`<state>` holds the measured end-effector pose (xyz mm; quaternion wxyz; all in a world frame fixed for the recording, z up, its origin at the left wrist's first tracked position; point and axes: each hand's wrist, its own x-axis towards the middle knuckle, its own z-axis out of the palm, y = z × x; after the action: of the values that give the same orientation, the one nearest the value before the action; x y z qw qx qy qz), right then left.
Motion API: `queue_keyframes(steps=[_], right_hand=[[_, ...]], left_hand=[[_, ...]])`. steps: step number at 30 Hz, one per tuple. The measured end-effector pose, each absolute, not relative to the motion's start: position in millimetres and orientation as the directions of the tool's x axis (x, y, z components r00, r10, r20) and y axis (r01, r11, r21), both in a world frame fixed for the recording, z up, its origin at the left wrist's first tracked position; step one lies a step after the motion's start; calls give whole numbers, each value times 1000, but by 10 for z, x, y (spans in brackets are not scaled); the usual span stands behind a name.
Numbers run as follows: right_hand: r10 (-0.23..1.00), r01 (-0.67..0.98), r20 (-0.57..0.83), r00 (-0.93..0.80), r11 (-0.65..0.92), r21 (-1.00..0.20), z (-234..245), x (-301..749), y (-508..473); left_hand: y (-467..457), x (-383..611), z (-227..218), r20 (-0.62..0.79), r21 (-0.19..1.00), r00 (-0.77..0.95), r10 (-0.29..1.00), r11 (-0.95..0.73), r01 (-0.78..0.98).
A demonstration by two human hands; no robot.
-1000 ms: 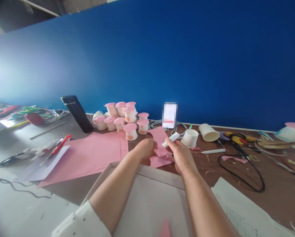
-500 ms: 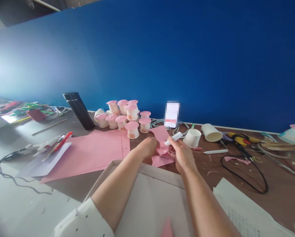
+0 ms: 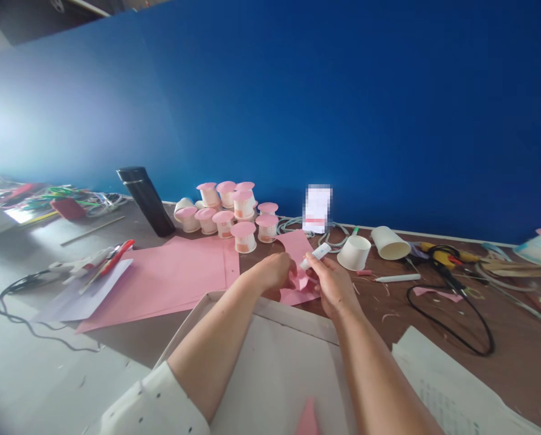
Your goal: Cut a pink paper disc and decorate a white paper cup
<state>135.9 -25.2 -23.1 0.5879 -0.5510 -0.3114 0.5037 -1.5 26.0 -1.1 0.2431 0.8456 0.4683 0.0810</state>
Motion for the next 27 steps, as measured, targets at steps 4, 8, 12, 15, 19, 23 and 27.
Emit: queue_keyframes(steps=[4,8,12,15,19,23,27], right_hand=[[949,-259,-177,259,-108,-960,-225,1352,-261],[947,-320,-206,248,-120,-940,-179,1333,-281],[945,-341,-213,249,-120,-932,-170,1339,-282],[948,-342,-215,236,-126,-931,-181,1352,-275],[943,-350,-238,232,-148,-925,-184,1363,-272],[940,-317,-231,249,-147,-937,-195,1366,-268],[944,-170,-160,288,-114,-979,-258,1392,-250]], left_hand=[[228,-8,25,-167,269,620,767,-569,777],[198,5,40,-158,225,634,757,-598,769],[169,14,51,-145,218,631,762,-598,772],[153,15,66,-142,204,620,771,-590,781],[144,17,111,-173,210,611,772,-578,789],[156,27,145,-202,217,577,791,-539,814],[202,33,103,-167,220,555,815,-518,827]])
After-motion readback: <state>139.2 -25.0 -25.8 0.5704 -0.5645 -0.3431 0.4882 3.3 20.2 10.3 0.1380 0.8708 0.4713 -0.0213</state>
